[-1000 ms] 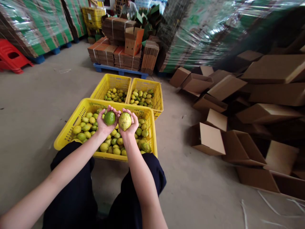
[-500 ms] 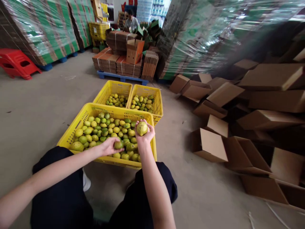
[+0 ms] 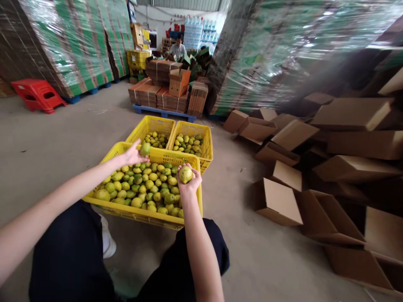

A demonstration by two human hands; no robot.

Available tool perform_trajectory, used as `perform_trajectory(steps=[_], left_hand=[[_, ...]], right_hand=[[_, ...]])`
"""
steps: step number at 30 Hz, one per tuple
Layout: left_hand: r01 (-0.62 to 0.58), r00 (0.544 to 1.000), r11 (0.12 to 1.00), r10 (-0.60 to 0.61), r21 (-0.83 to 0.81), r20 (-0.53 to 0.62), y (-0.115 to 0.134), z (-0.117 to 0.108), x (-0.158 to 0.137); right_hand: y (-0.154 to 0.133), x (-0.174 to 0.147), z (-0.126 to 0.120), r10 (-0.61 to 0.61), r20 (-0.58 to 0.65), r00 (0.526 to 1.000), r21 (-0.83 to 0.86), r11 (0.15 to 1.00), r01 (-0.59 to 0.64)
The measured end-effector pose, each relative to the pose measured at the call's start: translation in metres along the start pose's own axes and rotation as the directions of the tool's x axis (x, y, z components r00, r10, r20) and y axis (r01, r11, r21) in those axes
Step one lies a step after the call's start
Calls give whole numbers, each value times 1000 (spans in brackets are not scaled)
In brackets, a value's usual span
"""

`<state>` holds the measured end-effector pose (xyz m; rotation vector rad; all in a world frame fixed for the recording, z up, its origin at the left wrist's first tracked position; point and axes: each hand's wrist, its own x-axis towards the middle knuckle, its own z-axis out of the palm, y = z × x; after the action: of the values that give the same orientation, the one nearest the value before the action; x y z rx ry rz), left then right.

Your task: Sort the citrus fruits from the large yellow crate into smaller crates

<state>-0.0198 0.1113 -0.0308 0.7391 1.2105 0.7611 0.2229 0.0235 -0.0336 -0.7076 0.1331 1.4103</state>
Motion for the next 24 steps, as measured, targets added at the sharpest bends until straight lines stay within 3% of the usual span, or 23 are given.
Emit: perform_trajectory(steps=[2, 4, 9, 13, 18, 24], left_hand=[[-94, 990, 995, 98, 42, -104, 19, -15, 18], [-116, 977, 983, 138, 140, -162, 6, -26, 22], [22, 976, 872, 88, 488, -201, -107, -38, -5], [157, 942, 669, 119, 726, -314, -169, -42, -22], [179, 961, 457, 110, 871, -255, -189, -45, -25], [134, 974, 327, 128, 935, -185, -190, -49, -25]], right_hand=[[2, 1, -2, 6, -5, 1000, -10, 1000, -6], [4, 4, -5, 6, 11, 1000, -37, 999, -5], [7, 13, -16, -5, 136, 991, -152, 988, 26], [13, 15, -21, 109, 103, 989, -287, 955, -76], [41, 11, -32, 269, 12, 963, -500, 836, -227], [82, -12, -60, 408, -104, 907, -641, 670, -374]])
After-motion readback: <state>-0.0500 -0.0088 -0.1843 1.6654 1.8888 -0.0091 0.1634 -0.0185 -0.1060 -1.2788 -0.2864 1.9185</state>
